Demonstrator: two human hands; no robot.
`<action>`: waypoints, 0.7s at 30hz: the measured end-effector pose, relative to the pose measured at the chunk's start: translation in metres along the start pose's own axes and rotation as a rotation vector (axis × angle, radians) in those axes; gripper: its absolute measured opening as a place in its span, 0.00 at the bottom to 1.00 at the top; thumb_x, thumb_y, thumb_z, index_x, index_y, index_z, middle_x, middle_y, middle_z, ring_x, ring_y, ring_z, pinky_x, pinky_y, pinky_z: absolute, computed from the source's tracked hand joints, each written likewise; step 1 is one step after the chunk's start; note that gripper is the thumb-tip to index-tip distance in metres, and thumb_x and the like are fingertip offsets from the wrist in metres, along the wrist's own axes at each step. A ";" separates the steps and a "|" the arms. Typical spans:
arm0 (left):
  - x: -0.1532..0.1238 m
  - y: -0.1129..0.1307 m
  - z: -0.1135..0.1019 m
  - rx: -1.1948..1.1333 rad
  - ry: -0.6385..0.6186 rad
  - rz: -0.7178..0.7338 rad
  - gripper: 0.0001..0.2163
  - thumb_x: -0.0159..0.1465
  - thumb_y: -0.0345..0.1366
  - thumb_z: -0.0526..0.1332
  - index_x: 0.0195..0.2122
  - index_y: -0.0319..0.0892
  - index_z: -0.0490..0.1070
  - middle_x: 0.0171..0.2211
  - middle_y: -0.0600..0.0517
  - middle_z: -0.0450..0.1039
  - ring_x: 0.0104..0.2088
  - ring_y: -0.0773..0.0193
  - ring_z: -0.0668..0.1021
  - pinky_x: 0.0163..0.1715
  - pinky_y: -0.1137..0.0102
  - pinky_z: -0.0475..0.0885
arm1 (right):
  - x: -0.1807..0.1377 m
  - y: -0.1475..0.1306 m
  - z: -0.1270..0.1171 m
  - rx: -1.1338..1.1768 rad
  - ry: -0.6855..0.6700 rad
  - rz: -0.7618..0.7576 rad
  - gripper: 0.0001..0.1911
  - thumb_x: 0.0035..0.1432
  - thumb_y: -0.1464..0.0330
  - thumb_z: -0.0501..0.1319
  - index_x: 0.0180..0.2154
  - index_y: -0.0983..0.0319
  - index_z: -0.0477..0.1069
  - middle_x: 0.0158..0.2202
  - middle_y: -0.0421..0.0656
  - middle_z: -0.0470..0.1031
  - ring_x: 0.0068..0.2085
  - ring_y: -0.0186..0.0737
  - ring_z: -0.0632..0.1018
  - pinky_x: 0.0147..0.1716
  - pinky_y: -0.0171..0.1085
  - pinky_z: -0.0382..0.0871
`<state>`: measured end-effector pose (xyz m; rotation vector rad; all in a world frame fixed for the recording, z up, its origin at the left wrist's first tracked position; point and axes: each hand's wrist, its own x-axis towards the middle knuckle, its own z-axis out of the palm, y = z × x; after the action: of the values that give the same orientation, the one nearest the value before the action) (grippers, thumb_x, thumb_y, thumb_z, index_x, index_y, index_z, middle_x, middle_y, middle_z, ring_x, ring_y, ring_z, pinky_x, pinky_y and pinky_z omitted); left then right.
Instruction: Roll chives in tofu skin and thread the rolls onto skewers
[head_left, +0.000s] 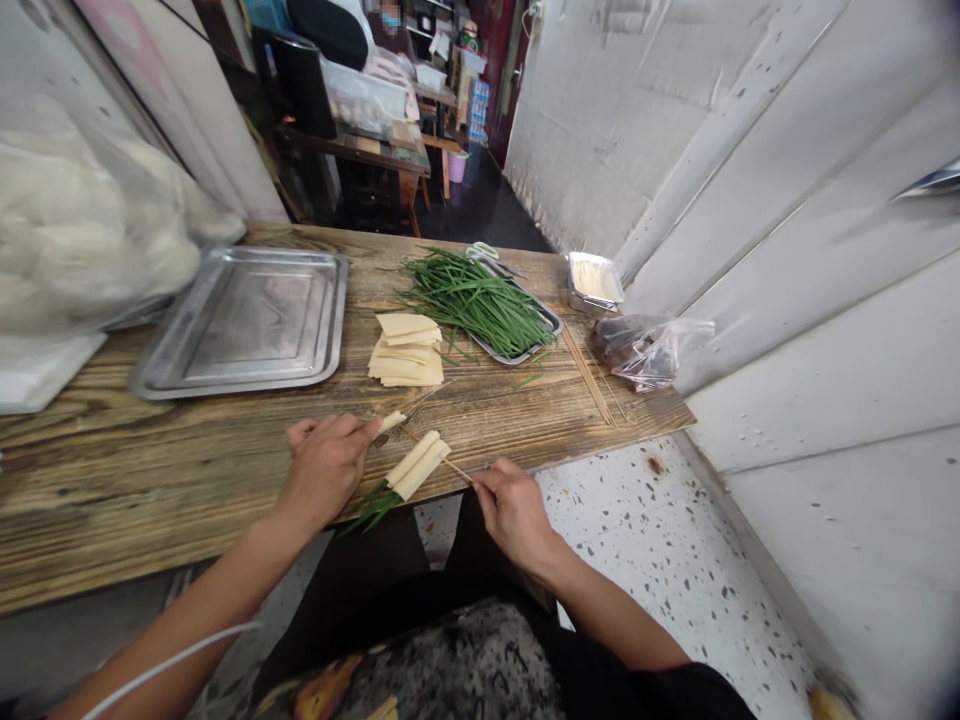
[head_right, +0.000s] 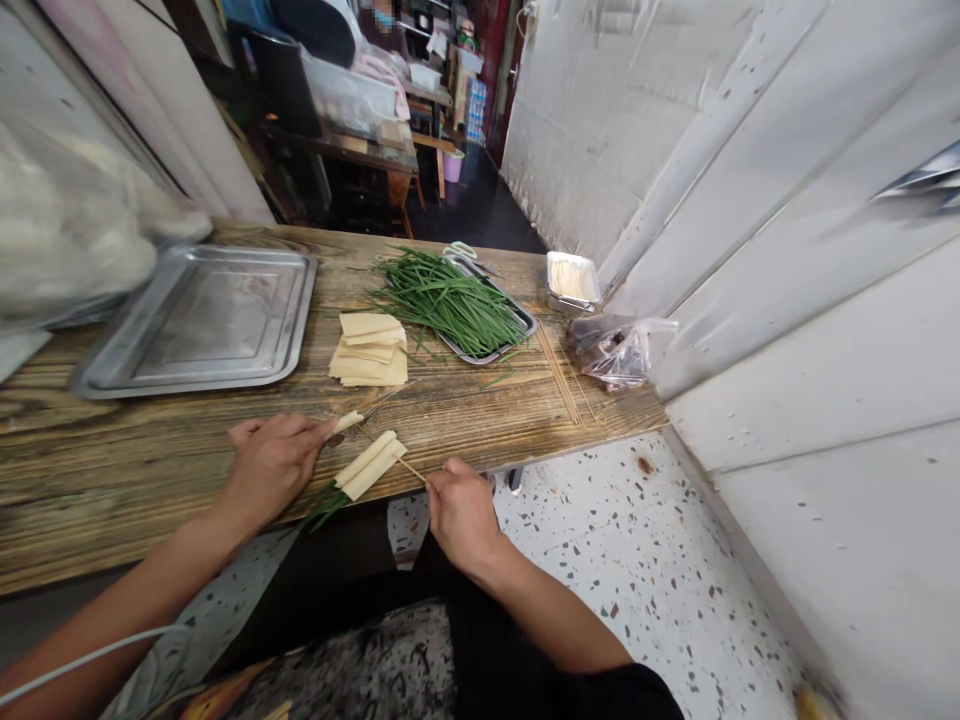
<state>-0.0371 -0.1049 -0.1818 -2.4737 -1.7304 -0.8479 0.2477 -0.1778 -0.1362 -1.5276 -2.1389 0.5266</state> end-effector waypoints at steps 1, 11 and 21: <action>0.000 0.000 0.000 -0.003 -0.004 -0.001 0.17 0.74 0.31 0.52 0.45 0.50 0.83 0.32 0.48 0.79 0.37 0.55 0.76 0.45 0.55 0.60 | 0.000 -0.001 -0.001 -0.002 -0.002 -0.001 0.16 0.70 0.76 0.59 0.27 0.60 0.71 0.30 0.41 0.67 0.32 0.37 0.71 0.32 0.35 0.61; 0.000 0.000 -0.003 -0.007 -0.007 0.030 0.18 0.75 0.31 0.51 0.44 0.48 0.83 0.31 0.50 0.78 0.37 0.55 0.76 0.45 0.55 0.59 | 0.005 -0.007 -0.004 -0.026 -0.035 0.012 0.15 0.69 0.76 0.59 0.28 0.60 0.72 0.30 0.41 0.68 0.32 0.37 0.71 0.32 0.36 0.60; 0.001 0.002 -0.007 -0.027 -0.030 0.018 0.16 0.73 0.30 0.54 0.44 0.48 0.84 0.32 0.49 0.80 0.37 0.56 0.77 0.45 0.57 0.59 | 0.008 -0.011 -0.002 -0.103 -0.080 0.042 0.15 0.70 0.75 0.59 0.29 0.62 0.74 0.32 0.43 0.71 0.34 0.37 0.73 0.34 0.34 0.62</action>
<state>-0.0378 -0.1067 -0.1748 -2.5281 -1.7146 -0.8431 0.2378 -0.1734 -0.1268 -1.6351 -2.2296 0.5064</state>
